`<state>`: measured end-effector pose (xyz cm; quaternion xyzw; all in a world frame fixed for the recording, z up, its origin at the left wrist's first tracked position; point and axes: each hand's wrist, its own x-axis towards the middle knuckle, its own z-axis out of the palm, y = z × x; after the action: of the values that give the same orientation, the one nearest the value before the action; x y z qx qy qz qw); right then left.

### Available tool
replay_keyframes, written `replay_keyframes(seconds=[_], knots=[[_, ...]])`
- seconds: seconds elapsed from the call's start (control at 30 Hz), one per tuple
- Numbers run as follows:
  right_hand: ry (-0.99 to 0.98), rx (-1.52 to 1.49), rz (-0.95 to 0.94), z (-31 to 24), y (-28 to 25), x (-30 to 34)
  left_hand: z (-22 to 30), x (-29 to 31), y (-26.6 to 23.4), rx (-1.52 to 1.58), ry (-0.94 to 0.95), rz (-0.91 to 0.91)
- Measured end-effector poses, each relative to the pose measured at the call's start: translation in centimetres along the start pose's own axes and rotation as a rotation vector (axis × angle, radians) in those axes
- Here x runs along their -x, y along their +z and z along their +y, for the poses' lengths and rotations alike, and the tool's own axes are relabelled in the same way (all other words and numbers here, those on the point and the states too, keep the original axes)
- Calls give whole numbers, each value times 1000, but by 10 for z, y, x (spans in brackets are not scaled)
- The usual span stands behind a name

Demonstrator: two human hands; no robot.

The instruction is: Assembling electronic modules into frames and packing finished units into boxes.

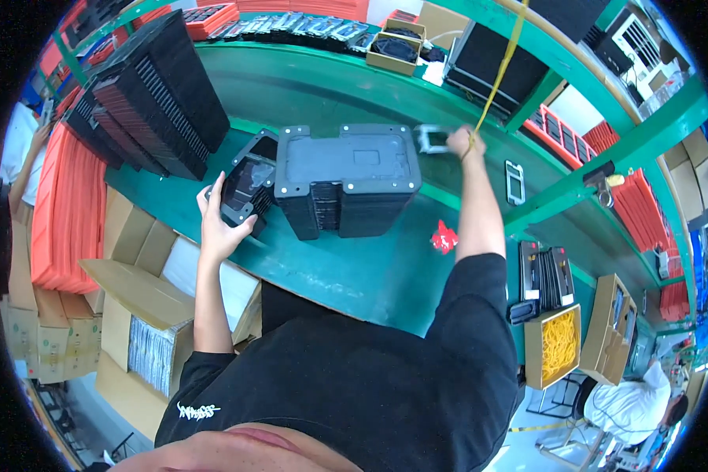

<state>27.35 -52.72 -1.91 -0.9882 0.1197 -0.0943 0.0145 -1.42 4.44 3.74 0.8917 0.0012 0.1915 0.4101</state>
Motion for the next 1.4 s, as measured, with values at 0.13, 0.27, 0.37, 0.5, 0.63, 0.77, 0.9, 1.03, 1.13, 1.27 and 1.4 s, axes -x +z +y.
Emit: replay_keyframes(seconds=[0.13,0.27,0.37,0.5,0.63,0.77,0.9,1.03,1.13,1.27,1.4], knots=[[189,-351,281,25,-91,58,-5,10,-11,-21,-52,-7],[147,-859,437,23,-181,150,27,-3,-21,-103,91,26],[-53,-897,306,-75,-257,216,72,-24,-36,-59,311,9],[-307,-603,254,-178,-267,243,120,-51,-19,193,534,-98],[-414,-262,157,-204,-259,255,133,-46,-13,109,472,-121],[-463,-247,155,-209,-261,268,135,-43,-10,-139,630,-70],[-460,-240,222,-210,-257,266,149,-28,-12,-317,615,35],[-398,-271,178,-217,-258,264,162,-22,-15,-335,597,38],[-387,-236,167,-220,-261,269,157,-22,-12,-340,571,25],[-529,-184,332,-205,-257,277,170,-24,-12,-366,570,-38],[-636,-238,311,-189,-257,279,174,-35,-15,-344,587,-55]])
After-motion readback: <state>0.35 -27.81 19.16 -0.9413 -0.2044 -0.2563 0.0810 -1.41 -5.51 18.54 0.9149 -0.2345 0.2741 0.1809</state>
